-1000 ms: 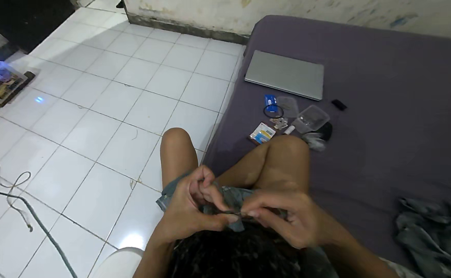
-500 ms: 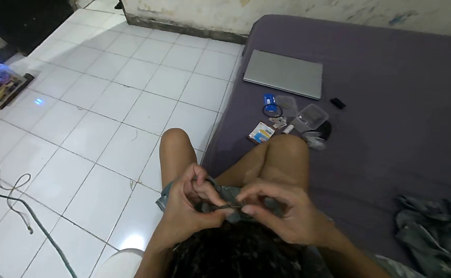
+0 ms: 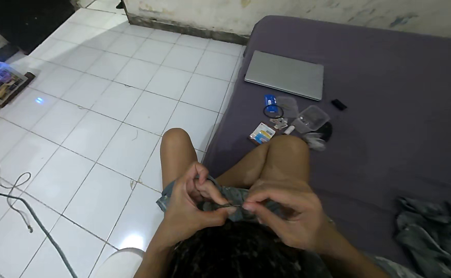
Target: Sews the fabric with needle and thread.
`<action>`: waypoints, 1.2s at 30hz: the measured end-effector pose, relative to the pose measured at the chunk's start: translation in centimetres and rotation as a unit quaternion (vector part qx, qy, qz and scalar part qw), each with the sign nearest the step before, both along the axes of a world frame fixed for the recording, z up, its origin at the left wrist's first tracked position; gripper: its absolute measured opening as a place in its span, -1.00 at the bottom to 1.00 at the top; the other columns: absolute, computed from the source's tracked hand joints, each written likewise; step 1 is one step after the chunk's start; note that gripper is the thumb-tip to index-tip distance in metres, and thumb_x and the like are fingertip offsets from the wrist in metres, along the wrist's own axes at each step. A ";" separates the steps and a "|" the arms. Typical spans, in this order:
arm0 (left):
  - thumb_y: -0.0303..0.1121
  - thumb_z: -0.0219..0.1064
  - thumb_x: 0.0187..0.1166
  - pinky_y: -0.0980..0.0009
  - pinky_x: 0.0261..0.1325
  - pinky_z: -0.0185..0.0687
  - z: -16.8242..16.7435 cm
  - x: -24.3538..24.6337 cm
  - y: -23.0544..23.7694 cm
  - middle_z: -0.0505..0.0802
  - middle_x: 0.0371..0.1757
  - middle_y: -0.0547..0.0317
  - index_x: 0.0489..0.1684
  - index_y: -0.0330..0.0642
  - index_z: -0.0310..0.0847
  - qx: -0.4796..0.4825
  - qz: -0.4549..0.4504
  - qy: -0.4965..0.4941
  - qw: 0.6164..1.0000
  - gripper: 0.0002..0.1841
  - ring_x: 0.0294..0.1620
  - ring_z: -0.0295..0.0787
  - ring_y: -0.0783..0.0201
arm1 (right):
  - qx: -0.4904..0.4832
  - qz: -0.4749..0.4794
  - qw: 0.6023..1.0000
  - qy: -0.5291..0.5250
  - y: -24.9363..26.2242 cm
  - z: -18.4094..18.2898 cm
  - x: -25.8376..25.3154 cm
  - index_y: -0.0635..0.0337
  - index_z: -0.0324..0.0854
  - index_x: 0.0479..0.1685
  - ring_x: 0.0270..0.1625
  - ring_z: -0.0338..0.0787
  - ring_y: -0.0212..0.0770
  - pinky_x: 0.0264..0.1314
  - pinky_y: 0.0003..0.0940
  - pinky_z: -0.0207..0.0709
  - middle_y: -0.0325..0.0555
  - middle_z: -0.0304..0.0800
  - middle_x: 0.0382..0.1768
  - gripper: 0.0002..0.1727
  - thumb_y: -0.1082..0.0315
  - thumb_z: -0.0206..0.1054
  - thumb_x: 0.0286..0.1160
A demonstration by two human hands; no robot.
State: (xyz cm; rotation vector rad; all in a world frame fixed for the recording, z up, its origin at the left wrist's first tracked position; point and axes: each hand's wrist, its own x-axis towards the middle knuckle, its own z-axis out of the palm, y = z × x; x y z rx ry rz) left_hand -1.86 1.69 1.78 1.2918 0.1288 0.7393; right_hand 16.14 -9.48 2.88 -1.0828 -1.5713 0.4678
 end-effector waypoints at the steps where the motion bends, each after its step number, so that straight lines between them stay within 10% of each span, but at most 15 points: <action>1: -0.65 0.55 0.23 0.76 -0.13 0.69 -0.1 0.2 -0.1 0.90 -0.29 0.60 -0.11 0.06 0.29 -0.004 -0.003 -0.001 1.000 -0.49 -0.24 0.83 0.71 | -0.005 -0.004 1.000 0.014 0.0 -0.1 -0.3 0.31 0.63 -0.26 -0.33 0.66 -0.70 -0.21 -0.90 0.52 -0.19 0.72 -0.41 -0.79 0.34 0.30 0.68; 11: -0.65 0.53 0.18 0.69 -0.07 0.73 -0.7 0.8 -0.4 0.87 -0.29 0.58 -0.05 -0.03 0.24 0.047 0.042 0.055 0.997 -0.46 -0.22 0.83 0.68 | -0.035 -0.064 0.994 -0.080 1.0 0.0 1.0 0.07 0.78 -0.01 0.17 0.64 -0.55 0.21 -0.75 0.51 -0.20 0.74 0.01 -0.69 0.03 0.37 0.62; 21: -0.64 0.54 0.06 0.73 -0.14 0.68 -0.7 0.9 -0.5 0.80 -0.34 0.57 -0.08 -0.12 0.30 0.072 0.056 0.111 0.990 -0.47 -0.27 0.76 0.73 | -0.072 -0.010 0.973 -0.218 2.2 1.4 0.2 0.05 0.67 -0.27 0.08 0.62 -0.19 0.11 -0.42 0.44 -0.11 0.69 -0.08 -0.78 0.20 0.18 0.65; 24: -0.64 0.58 0.03 0.70 -0.08 0.68 -0.5 1.3 -1.0 0.83 -0.28 0.39 0.06 -0.38 0.39 0.083 0.023 0.152 0.985 -0.43 -0.21 0.77 0.70 | -0.077 -0.013 0.990 -0.116 2.7 1.6 -0.8 0.18 0.63 -0.21 0.12 0.63 -0.39 0.21 -0.63 0.47 -0.09 0.67 -0.03 -0.74 0.21 0.15 0.75; 26: -0.66 0.57 0.06 0.69 -0.02 0.69 -0.7 1.8 -1.6 0.86 -0.23 0.34 0.21 -0.51 0.39 0.070 -0.021 0.160 0.984 -0.36 -0.16 0.79 0.67 | -0.080 -0.010 0.996 -0.038 3.2 2.2 -0.6 0.30 0.59 -0.14 -0.03 0.65 -0.56 0.06 -0.76 0.51 -0.10 0.70 -0.06 -0.71 0.25 0.10 0.80; 30: -0.71 0.49 0.20 0.68 -0.08 0.71 -1.3 1.3 -0.7 0.92 -0.18 0.46 0.17 -0.18 0.30 0.014 -0.080 0.117 0.990 -0.42 -0.17 0.85 0.64 | -0.135 -0.030 0.990 0.023 3.3 4.0 2.8 0.10 0.49 -0.07 -0.48 0.42 -0.80 -0.40 -0.87 0.30 -0.56 0.51 -0.52 -0.78 0.20 0.02 0.85; 36: -0.59 0.47 0.39 0.68 -0.01 0.75 -1.8 -0.8 1.2 0.95 -0.06 0.50 0.54 -0.06 0.27 -0.047 -0.150 0.059 0.986 -0.31 -0.11 0.89 0.61 | -0.133 -0.140 0.965 0.175 3.1 5.7 11.6 -0.26 0.65 -0.19 -0.63 0.38 -0.72 -0.57 -0.81 0.31 -0.68 0.48 -0.59 -0.79 0.20 0.12 0.79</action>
